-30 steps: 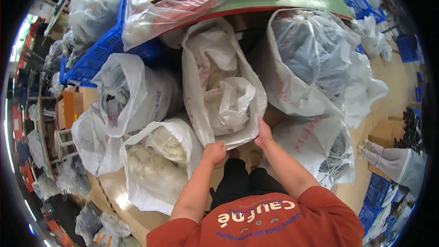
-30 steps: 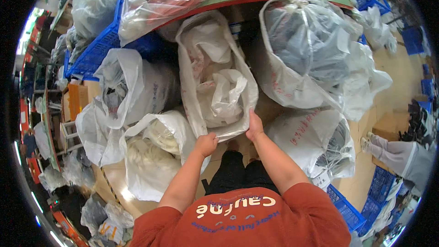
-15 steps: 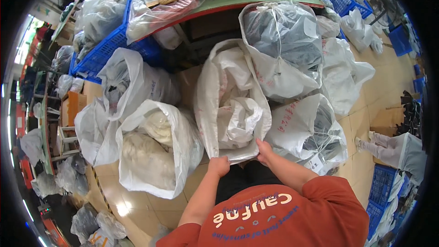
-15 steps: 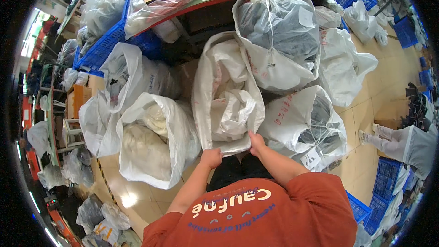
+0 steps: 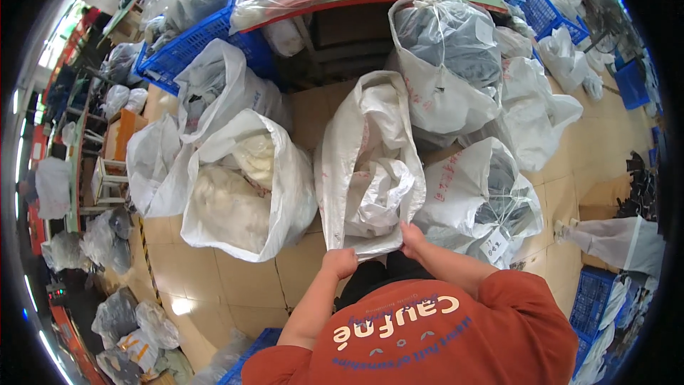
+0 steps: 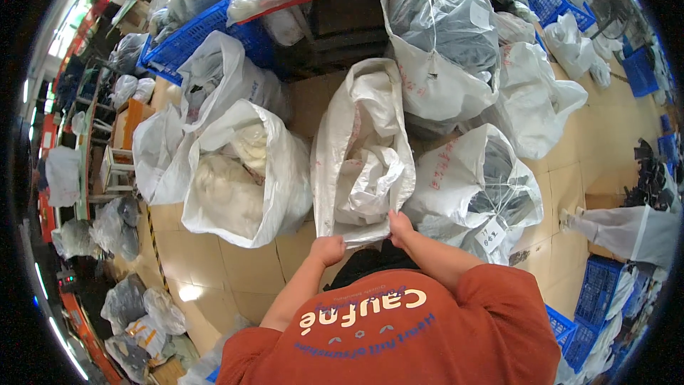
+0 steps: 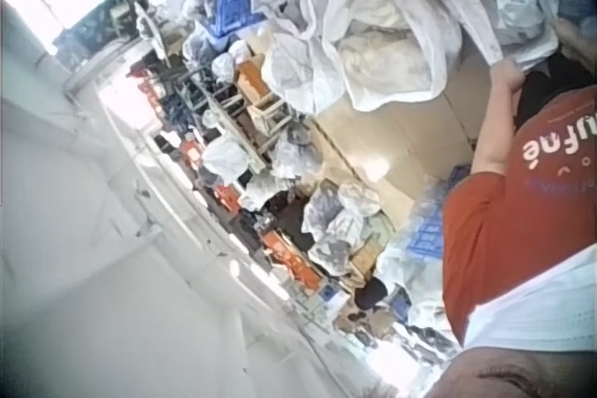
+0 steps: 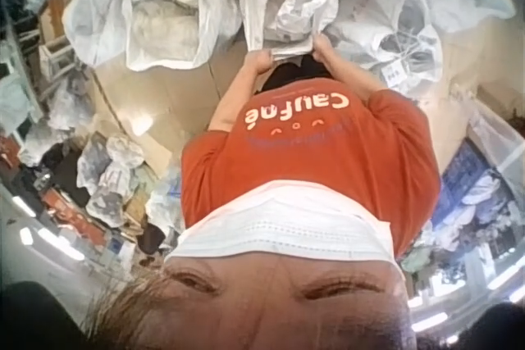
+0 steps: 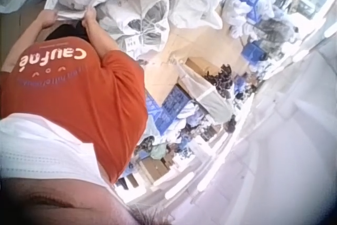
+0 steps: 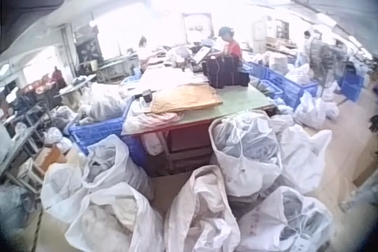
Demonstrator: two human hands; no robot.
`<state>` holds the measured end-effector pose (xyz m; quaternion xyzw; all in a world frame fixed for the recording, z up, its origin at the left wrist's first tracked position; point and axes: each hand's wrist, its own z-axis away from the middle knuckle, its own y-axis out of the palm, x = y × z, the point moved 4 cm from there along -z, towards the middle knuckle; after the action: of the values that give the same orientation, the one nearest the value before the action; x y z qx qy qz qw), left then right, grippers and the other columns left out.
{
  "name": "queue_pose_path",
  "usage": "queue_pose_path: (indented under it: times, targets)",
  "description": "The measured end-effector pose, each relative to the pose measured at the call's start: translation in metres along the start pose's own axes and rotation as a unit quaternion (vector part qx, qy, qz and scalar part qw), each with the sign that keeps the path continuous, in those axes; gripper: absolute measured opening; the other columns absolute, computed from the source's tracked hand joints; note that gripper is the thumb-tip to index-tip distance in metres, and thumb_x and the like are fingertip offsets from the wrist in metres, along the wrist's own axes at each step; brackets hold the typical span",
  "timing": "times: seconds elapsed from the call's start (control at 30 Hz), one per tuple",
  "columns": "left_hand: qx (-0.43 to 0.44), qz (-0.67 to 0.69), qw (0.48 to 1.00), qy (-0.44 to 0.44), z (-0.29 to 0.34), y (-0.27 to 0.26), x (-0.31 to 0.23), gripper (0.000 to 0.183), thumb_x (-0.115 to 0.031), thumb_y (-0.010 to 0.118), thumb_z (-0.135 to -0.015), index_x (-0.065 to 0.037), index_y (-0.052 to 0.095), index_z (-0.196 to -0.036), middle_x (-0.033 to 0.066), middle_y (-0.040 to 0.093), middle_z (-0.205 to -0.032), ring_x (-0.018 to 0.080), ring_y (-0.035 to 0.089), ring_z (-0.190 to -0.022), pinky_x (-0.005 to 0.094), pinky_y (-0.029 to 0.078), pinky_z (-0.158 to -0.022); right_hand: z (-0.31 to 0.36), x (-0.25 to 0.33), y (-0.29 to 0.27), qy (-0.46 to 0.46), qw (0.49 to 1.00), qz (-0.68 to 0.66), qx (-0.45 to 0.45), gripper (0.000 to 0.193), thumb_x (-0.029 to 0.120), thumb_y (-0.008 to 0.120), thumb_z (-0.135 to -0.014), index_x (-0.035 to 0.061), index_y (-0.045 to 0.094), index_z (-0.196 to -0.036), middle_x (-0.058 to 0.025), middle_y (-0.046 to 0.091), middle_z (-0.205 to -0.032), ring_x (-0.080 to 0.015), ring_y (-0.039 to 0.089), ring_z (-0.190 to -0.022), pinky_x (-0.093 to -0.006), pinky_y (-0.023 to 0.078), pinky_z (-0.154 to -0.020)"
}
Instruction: Write identification labels on small slips of paper and attach them to large sacks of shoe components.
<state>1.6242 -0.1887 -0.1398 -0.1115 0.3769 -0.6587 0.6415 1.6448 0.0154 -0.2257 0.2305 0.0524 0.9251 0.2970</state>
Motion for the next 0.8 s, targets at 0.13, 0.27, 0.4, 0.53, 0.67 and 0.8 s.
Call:
queue_pose_path:
  times: [0.13,0.27,0.4,0.53,0.67,0.8]
  targets:
    - [-0.018,-0.008,1.000,-0.011,0.015,0.044,-0.012,0.031,-0.030,0.042,-0.080,-0.007,0.064,-0.080,0.0162,0.063,-0.082,0.0323,0.061,-0.078,0.0424,0.047,-0.073,0.016,-0.017,-0.033,0.073,0.994,0.065,0.045,0.033,0.025,0.036,-0.093,0.0061,0.039,-0.119,-0.0115,0.049,-0.113,-0.0274,0.052,-0.098,-0.0455,0.045,-0.078]
    - [0.005,0.025,0.998,-0.055,0.042,0.093,-0.038,0.029,-0.027,0.043,-0.078,-0.005,0.062,-0.079,0.0184,0.062,-0.080,0.0350,0.059,-0.077,0.0445,0.046,-0.071,0.030,-0.023,-0.074,0.151,0.978,0.128,0.072,0.035,0.024,0.035,-0.093,0.0043,0.038,-0.122,-0.0120,0.047,-0.120,-0.0281,0.050,-0.106,-0.0464,0.041,-0.089]
    - [-0.007,0.095,0.990,-0.105,0.091,0.123,-0.052,0.031,-0.027,0.041,-0.078,-0.005,0.063,-0.080,0.0179,0.062,-0.085,0.0346,0.060,-0.081,0.0426,0.047,-0.074,0.043,0.004,-0.099,0.214,0.931,0.262,0.135,0.042,0.019,0.046,-0.087,0.0045,0.034,-0.124,-0.0154,0.045,-0.118,-0.0324,0.050,-0.104,-0.0471,0.040,-0.088]
    - [0.002,0.162,0.973,-0.165,0.142,0.130,-0.043,0.033,-0.029,0.042,-0.076,-0.004,0.063,-0.081,0.0205,0.061,-0.088,0.0365,0.058,-0.086,0.0427,0.046,-0.076,0.017,0.044,-0.129,0.146,0.970,0.181,0.076,0.071,0.029,0.059,-0.078,0.0168,0.017,-0.134,-0.0187,0.032,-0.130,-0.0352,0.048,-0.102,-0.0507,0.038,-0.087]
    - [-0.047,0.171,0.950,-0.256,0.200,0.158,0.000,0.035,-0.030,0.045,-0.073,-0.003,0.063,-0.084,0.0218,0.060,-0.087,0.0377,0.057,-0.085,0.0437,0.045,-0.077,0.024,0.060,-0.089,0.112,0.958,0.265,0.023,0.079,0.047,0.059,-0.076,0.0200,0.015,-0.135,-0.0110,0.020,-0.140,-0.0356,0.040,-0.110,-0.0504,0.033,-0.091]
    - [-0.127,0.195,0.922,-0.310,0.257,0.172,0.049,0.032,-0.028,0.049,-0.069,0.000,0.063,-0.078,0.0247,0.058,-0.082,0.0399,0.056,-0.082,0.0448,0.044,-0.075,0.022,0.010,-0.054,0.136,0.914,0.374,0.075,0.075,0.037,0.062,-0.077,0.0164,0.020,-0.136,-0.0115,0.028,-0.135,-0.0322,0.043,-0.109,-0.0450,0.036,-0.092]
